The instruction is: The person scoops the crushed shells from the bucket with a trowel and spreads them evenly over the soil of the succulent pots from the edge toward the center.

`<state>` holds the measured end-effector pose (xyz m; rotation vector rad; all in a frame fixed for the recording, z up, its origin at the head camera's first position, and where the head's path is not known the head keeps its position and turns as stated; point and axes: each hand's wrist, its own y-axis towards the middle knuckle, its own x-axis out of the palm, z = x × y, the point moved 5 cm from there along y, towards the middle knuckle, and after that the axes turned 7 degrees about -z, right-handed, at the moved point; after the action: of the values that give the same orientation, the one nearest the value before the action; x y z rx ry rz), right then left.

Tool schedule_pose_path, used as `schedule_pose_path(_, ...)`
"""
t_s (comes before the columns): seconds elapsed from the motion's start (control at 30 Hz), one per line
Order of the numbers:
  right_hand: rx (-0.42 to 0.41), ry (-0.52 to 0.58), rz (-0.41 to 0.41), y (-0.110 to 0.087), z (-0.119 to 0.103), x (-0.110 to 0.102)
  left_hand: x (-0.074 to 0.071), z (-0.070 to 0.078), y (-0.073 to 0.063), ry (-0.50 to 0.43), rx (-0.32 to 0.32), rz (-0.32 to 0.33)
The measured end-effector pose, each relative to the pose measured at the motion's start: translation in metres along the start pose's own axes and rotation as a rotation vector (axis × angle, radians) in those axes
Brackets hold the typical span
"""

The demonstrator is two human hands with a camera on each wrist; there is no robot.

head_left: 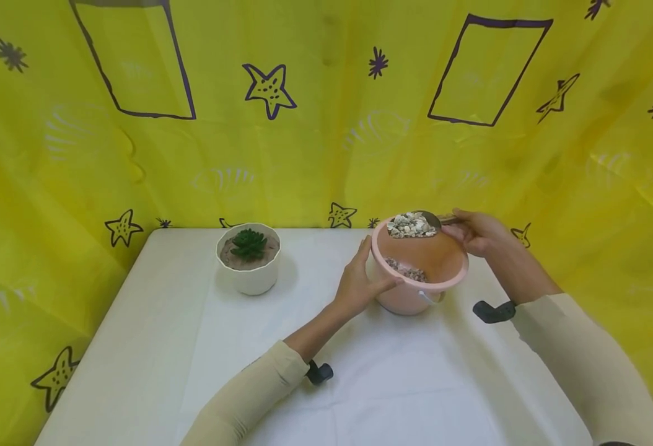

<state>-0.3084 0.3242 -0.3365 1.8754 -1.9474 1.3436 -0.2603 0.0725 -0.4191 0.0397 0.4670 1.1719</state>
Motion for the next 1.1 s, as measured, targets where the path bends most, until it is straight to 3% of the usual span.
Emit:
schedule_pose_path(0.37, 0.008, -0.114, -0.061, 0.015, 0.010, 0.041, -0.001, 0.001, -0.003, 0.070, -0.033, 0.004)
schedule_pose_path(0.6, 0.031, -0.171, -0.158, 0.024, 0.023, 0.063, -0.003, 0.002, -0.007, 0.081, -0.038, 0.019)
schedule_pose_path(0.73, 0.029, -0.176, -0.164, 0.031, 0.029, 0.070, -0.005, 0.002, -0.010, 0.082, -0.049, 0.023)
schedule_pose_path(0.97, 0.013, -0.193, -0.162, 0.041, 0.036, 0.087, -0.011, 0.001, -0.019, 0.067, -0.141, 0.029)
schedule_pose_path(1.1, 0.005, -0.208, -0.163, 0.048, 0.042, 0.100, -0.016, 0.002, -0.029, 0.052, -0.146, 0.030)
